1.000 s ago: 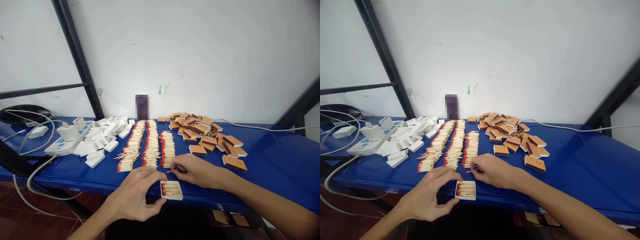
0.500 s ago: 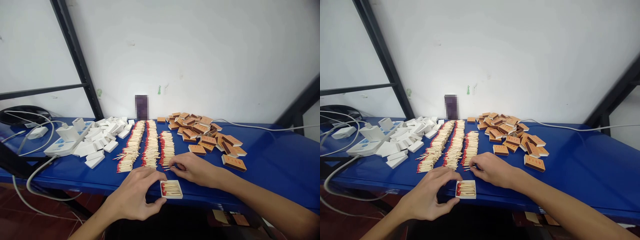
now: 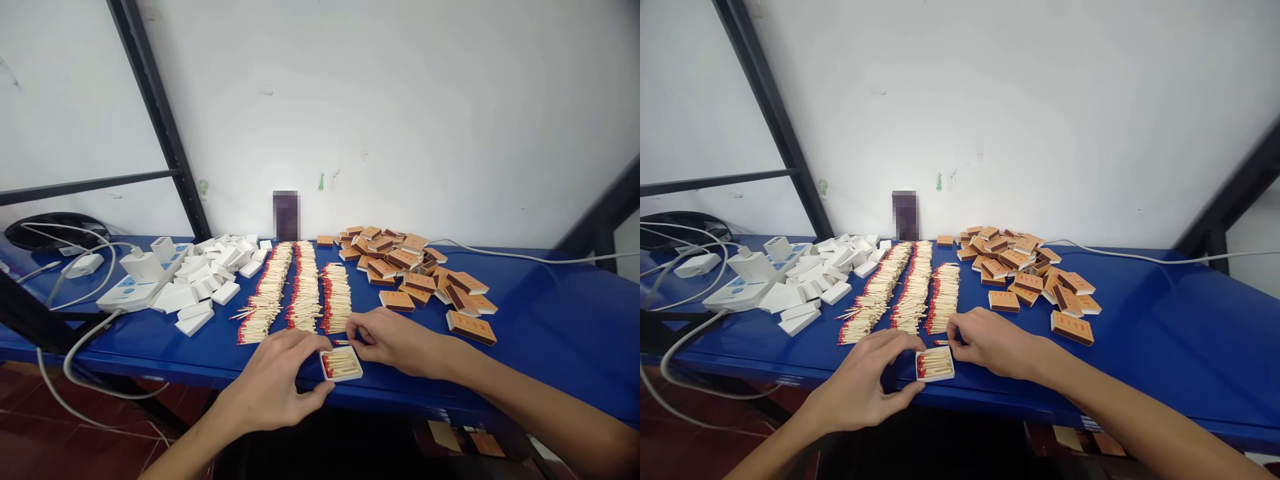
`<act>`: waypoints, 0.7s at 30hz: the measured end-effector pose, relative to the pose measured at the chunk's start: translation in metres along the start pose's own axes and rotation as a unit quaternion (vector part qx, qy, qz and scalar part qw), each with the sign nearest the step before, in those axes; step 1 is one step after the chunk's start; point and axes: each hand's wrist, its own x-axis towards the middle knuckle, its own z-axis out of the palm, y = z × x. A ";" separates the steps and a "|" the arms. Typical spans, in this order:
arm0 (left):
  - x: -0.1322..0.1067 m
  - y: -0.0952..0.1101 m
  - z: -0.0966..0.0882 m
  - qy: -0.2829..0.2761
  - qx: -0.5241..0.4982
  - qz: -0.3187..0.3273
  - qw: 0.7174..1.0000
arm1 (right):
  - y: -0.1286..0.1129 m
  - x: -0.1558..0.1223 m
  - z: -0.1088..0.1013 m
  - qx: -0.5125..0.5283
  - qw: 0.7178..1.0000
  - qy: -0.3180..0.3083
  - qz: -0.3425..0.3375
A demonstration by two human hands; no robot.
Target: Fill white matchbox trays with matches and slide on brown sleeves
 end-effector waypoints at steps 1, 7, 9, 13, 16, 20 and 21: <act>0.000 0.000 0.000 0.000 0.001 -0.001 1.000 | 0.000 0.000 -0.001 0.001 1.000 -0.001 0.002; 0.000 0.000 0.000 -0.005 -0.004 0.009 1.000 | -0.002 -0.003 -0.005 -0.013 1.000 -0.003 0.011; -0.001 0.000 0.000 -0.008 -0.007 0.012 1.000 | -0.002 -0.002 -0.005 -0.022 1.000 0.005 0.013; -0.002 -0.001 -0.001 -0.011 -0.008 0.016 1.000 | 0.000 -0.001 -0.003 -0.035 0.999 0.009 -0.010; -0.002 0.000 -0.001 -0.012 -0.004 0.015 1.000 | 0.001 -0.001 -0.002 -0.020 1.000 0.000 -0.017; -0.001 0.000 -0.001 -0.012 -0.002 0.018 1.000 | 0.001 -0.002 -0.003 0.006 1.000 -0.001 -0.010; -0.001 0.000 -0.001 -0.011 -0.001 0.019 1.000 | 0.001 -0.002 -0.003 0.011 1.000 -0.004 -0.006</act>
